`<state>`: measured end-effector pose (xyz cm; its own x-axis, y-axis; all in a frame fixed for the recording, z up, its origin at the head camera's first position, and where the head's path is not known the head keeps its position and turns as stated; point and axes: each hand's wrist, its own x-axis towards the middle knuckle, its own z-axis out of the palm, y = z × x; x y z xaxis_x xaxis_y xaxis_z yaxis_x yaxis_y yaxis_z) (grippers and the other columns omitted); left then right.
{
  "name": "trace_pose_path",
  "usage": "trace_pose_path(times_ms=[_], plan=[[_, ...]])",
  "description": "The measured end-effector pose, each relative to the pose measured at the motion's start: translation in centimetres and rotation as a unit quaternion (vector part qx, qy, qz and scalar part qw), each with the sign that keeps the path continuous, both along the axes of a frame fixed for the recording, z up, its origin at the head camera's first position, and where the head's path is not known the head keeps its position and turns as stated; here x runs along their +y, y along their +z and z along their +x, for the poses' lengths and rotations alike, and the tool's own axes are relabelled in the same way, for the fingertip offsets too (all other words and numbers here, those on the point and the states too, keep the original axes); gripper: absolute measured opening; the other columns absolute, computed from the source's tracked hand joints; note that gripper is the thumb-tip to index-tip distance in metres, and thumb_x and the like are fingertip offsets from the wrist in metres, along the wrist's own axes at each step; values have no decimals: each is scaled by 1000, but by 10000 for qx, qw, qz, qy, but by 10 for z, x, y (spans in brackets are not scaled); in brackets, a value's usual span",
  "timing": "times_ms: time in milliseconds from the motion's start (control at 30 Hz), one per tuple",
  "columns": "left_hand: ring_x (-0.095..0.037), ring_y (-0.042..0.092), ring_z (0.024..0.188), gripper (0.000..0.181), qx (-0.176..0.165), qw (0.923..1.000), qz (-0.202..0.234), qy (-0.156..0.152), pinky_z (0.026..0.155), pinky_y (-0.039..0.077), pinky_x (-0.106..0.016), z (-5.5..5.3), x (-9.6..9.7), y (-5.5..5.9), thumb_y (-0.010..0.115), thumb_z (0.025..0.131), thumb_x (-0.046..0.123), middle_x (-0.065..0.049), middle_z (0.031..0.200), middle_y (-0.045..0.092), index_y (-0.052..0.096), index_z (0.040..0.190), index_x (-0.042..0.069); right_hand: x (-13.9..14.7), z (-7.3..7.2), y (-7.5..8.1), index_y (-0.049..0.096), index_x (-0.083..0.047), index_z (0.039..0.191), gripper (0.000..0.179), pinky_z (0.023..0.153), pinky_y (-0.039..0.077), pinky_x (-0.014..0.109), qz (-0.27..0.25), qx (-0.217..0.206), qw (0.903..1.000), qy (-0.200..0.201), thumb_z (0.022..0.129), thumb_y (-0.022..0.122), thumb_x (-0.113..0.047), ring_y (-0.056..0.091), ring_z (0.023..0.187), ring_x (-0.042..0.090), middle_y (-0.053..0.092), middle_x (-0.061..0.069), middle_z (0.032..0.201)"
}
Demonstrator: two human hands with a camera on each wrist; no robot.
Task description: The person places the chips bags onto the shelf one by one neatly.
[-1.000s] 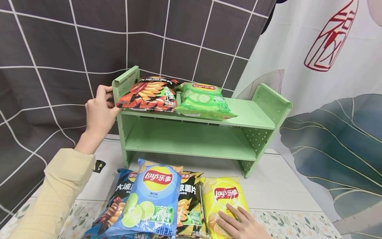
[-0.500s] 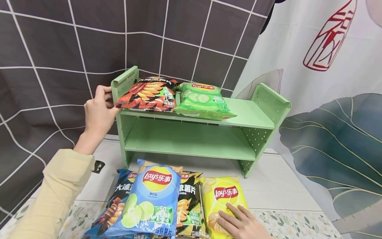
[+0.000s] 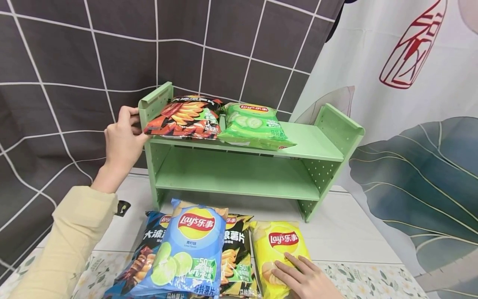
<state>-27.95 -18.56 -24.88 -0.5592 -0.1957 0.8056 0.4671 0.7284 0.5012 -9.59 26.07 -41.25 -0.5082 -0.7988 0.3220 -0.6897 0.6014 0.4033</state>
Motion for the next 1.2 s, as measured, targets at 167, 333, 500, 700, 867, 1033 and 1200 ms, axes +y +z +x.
trace_pose_path(times_ms=[167,333,500,700,867,1033,1200], plan=[[-41,70,78,44,32,10000,-16,14,86,46,-50,0,0,0,75,78,5,-22,106,70,53,114,-5,1,0,0,60,-25,126,44,77,55,37,-185,136,9997,-43,103,27,-43,66,105,16,68,-13,116],[-41,70,78,44,37,10000,-10,24,86,46,-50,0,0,1,76,78,6,-22,105,70,53,114,-5,1,0,1,63,-23,122,43,74,56,34,-513,372,9980,51,98,41,-50,67,102,15,70,-11,110],[-41,70,79,44,8,10000,-8,-1,86,47,-50,-1,0,0,76,78,6,-22,106,70,53,115,-4,0,3,6,63,-22,122,62,73,55,34,-791,494,9956,-34,86,48,-69,68,100,16,70,-10,112],[-41,70,78,44,34,10000,-13,-13,85,47,-50,-1,-1,-1,76,78,6,-22,106,70,53,114,-5,0,4,9,63,-17,121,68,70,56,35,-989,647,9930,-55,84,46,-72,68,99,19,70,-6,112],[-41,70,78,44,22,10000,-12,-19,85,47,-50,-1,0,-1,76,78,6,-22,106,70,53,114,-5,-1,3,11,67,-14,114,48,65,56,33,-1237,813,9890,82,101,33,-45,69,94,20,72,-3,106],[-40,70,78,44,11,10000,-11,-7,86,47,-51,-1,0,-1,75,78,5,-22,106,70,53,114,-5,0,1,13,69,-14,110,53,64,56,33,-1499,942,9842,65,97,18,-17,70,92,20,73,-2,105],[-40,71,79,44,-14,10000,-14,-3,86,47,-50,-1,-1,0,75,78,5,-22,106,70,53,115,-4,2,-2,17,70,-14,108,50,61,56,32,-1541,1353,9784,251,99,22,-14,70,92,19,73,-2,107]])
